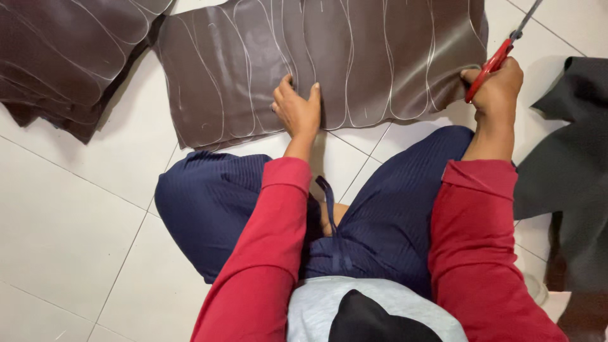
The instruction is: The person sits on the floor and uses red-handled scissors to cut a brown synthetic material along pre-drawn white outlines. They repeatedly cut along the lines, separate the cut pieces, and move them to the side.
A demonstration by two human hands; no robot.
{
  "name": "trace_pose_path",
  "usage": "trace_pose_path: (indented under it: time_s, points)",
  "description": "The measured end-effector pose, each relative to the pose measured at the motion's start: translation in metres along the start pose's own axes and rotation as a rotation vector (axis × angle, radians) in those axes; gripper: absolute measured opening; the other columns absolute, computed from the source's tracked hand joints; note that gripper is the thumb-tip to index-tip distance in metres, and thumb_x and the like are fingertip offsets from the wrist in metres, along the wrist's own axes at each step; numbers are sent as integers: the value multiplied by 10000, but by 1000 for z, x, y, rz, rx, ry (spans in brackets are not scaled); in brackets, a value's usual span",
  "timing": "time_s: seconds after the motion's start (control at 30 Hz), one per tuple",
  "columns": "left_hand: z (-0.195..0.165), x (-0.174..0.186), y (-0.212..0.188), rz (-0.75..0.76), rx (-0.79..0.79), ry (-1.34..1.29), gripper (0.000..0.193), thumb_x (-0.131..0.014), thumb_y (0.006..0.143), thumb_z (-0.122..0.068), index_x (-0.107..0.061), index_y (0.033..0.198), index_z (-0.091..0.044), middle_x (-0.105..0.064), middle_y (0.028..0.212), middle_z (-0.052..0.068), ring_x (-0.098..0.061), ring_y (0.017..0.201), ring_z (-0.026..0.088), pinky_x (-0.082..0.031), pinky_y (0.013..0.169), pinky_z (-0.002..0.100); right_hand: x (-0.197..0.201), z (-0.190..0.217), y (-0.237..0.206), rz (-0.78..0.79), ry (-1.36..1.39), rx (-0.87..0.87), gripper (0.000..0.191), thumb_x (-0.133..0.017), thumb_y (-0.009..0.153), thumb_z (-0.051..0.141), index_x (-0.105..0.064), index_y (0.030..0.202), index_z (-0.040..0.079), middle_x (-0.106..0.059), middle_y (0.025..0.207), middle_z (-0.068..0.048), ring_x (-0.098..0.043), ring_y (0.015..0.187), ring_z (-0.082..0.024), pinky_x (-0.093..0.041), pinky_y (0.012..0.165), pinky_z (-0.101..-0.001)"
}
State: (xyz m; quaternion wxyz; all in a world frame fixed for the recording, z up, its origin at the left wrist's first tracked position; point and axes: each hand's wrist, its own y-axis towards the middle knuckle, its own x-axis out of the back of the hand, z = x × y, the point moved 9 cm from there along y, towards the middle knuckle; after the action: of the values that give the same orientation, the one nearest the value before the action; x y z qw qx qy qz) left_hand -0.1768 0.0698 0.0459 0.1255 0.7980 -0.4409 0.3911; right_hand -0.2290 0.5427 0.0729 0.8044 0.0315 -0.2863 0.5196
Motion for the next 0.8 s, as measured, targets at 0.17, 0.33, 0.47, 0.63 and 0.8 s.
trace_pose_path:
  time_s: [0.17,0.33,0.47,0.63,0.8]
  points:
    - [-19,-7,-2,-26,64,85,779,-858,751,-391,-501,1378,-99,-511,1348,155,-528,1218,420,-425,1039,496,-14,13,7,29,-284,172,412,-927,769,50,-599,1018,33,-673,931,-55,-639,791,-141,-531,644,-299]
    - [-31,-12,2,25,56,-56,717,-847,766,-399,-528,1306,-52,-578,1282,189,-600,1164,392,-486,981,462,-42,36,-6,162,-3,145,387,-891,817,52,-573,1038,61,-603,914,-31,-586,780,-120,-512,658,-291]
    - [-40,-32,-3,256,81,138,560,-791,814,-506,-646,1098,-46,-703,1126,172,-661,1082,382,-521,899,484,-43,41,-10,124,-116,135,376,-903,839,121,-572,1006,55,-615,886,-28,-584,757,-119,-510,655,-290]
    - [-36,-42,13,302,51,104,471,-720,878,-501,-687,1020,-53,-729,1020,201,-682,1009,421,-528,851,508,-20,35,-2,-104,-84,159,363,-888,996,287,-624,1041,42,-671,937,-28,-627,783,-114,-535,682,-277]
    - [-37,-5,103,131,-278,-171,388,-595,997,-379,-639,981,6,-676,999,271,-632,961,471,-499,818,536,-16,25,-3,-46,255,-49,294,-740,994,291,-640,1093,34,-730,925,-57,-698,705,-134,-595,589,-271]
